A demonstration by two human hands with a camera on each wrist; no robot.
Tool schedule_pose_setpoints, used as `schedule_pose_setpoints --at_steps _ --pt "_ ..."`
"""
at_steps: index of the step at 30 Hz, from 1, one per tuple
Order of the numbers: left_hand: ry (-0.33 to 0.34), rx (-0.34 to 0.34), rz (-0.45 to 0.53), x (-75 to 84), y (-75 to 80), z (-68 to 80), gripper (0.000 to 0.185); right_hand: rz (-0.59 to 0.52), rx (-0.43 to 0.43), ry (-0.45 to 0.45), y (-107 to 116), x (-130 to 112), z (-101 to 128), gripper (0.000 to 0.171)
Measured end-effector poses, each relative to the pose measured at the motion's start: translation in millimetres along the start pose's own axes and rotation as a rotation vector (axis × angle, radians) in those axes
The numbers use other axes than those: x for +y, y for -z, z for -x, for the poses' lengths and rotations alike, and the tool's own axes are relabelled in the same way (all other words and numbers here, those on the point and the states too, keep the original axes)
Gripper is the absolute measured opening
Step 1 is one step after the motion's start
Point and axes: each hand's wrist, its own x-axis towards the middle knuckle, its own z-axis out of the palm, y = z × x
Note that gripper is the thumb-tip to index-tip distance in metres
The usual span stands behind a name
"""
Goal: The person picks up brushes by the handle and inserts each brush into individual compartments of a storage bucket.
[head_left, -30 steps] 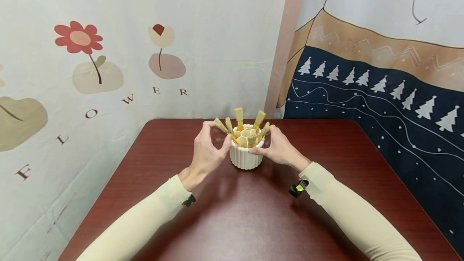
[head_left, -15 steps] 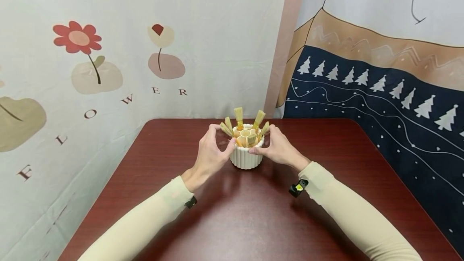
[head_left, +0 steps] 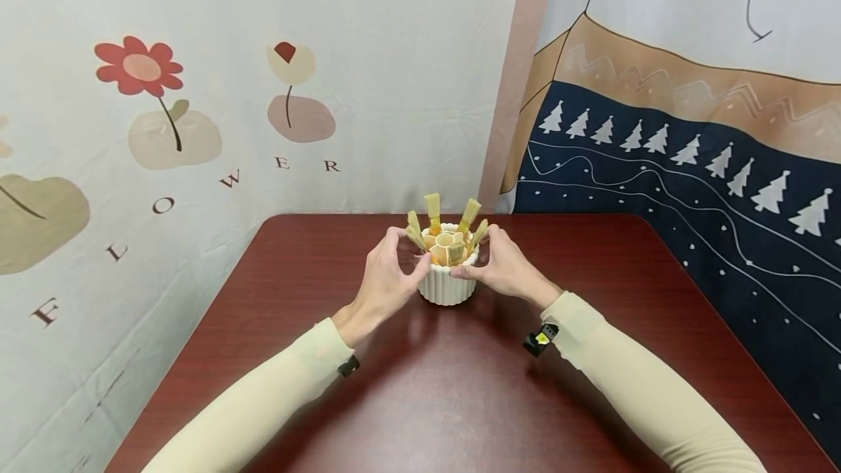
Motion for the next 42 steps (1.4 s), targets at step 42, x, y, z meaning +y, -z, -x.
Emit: schedule_pose_setpoints --at_steps 42 --pt "0.035 -0.019 -0.041 1.4 -7.3 5.5 0.040 -0.018 -0.005 0.004 0.5 -1.3 3.5 0.081"
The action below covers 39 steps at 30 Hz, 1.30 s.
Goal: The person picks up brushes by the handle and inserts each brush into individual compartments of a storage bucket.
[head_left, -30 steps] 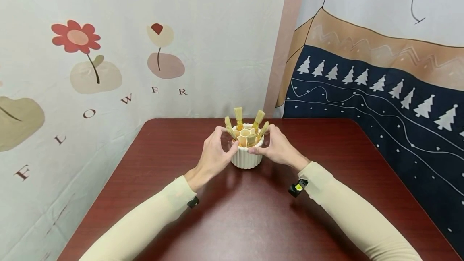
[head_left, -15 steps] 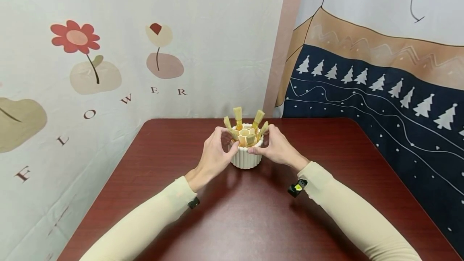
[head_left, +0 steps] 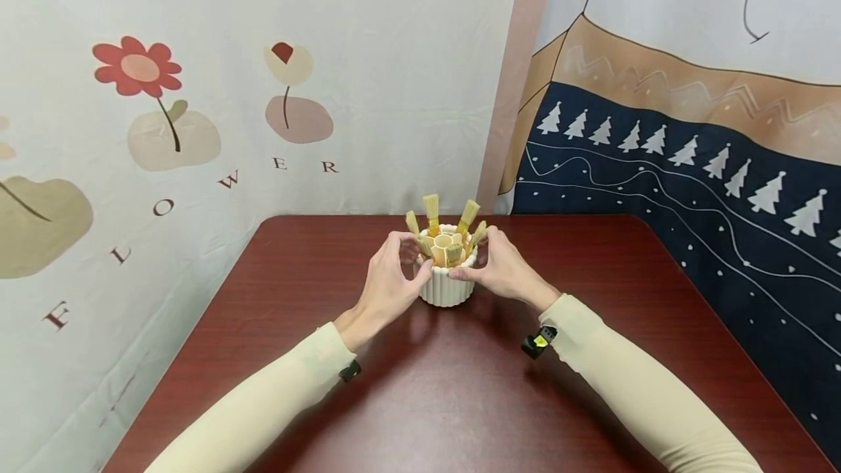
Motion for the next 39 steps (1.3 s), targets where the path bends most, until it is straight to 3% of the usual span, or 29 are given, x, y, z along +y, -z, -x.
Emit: schedule_pose_setpoints --at_steps 23,29,39 --pt "0.020 0.007 0.009 -9.9 11.2 5.5 0.045 0.030 0.021 -0.009 -2.3 -1.0 0.1 0.078" --pt "-0.003 0.024 0.004 -13.4 15.7 6.4 0.047 0.031 0.043 0.010 -2.0 -0.7 -1.0 0.075" --pt "0.038 -0.017 -0.029 -22.2 24.8 9.9 0.047 0.023 0.029 0.015 -1.8 -0.3 -0.2 0.073"
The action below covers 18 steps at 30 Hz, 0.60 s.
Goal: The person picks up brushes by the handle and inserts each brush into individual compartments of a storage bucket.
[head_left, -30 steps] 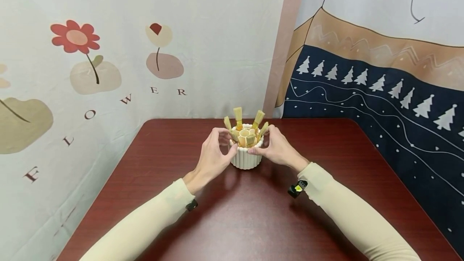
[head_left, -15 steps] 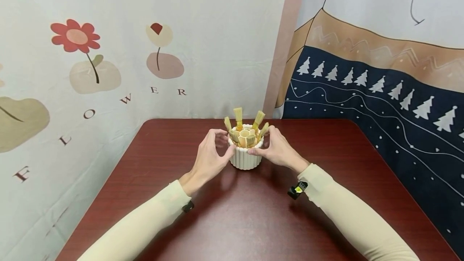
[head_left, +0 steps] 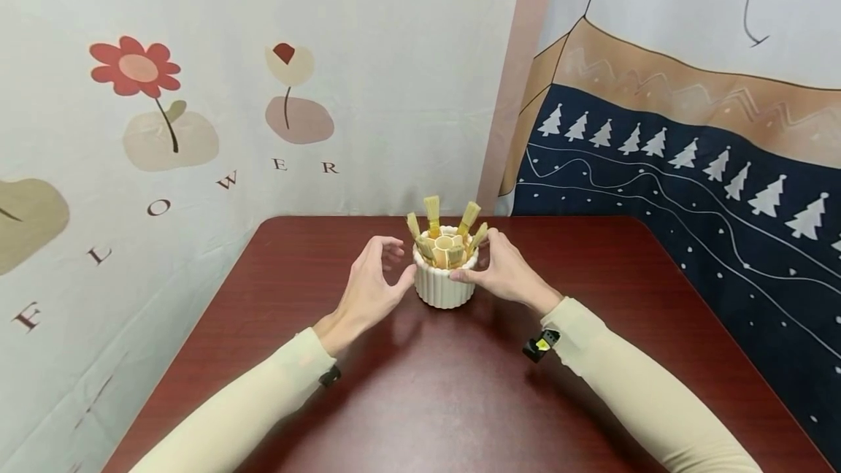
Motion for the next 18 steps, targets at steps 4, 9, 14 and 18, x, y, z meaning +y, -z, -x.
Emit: schedule_pose_setpoints --at_steps 4,9,14,18 --pt "0.016 -0.025 -0.022 -3.2 3.8 1.7 0.047 0.022 0.015 0.018 1.8 2.6 3.3 0.070" --pt "0.047 -0.049 -0.075 -6.6 10.6 5.0 0.045 0.039 0.018 0.033 3.2 6.3 9.3 0.075" --pt "0.058 -0.056 -0.127 -12.6 17.8 6.9 0.045 0.049 0.012 0.014 6.5 8.9 17.4 0.090" --pt "0.081 -0.071 -0.152 -16.8 24.0 9.8 0.048 0.064 0.007 0.000 9.9 12.1 25.8 0.097"
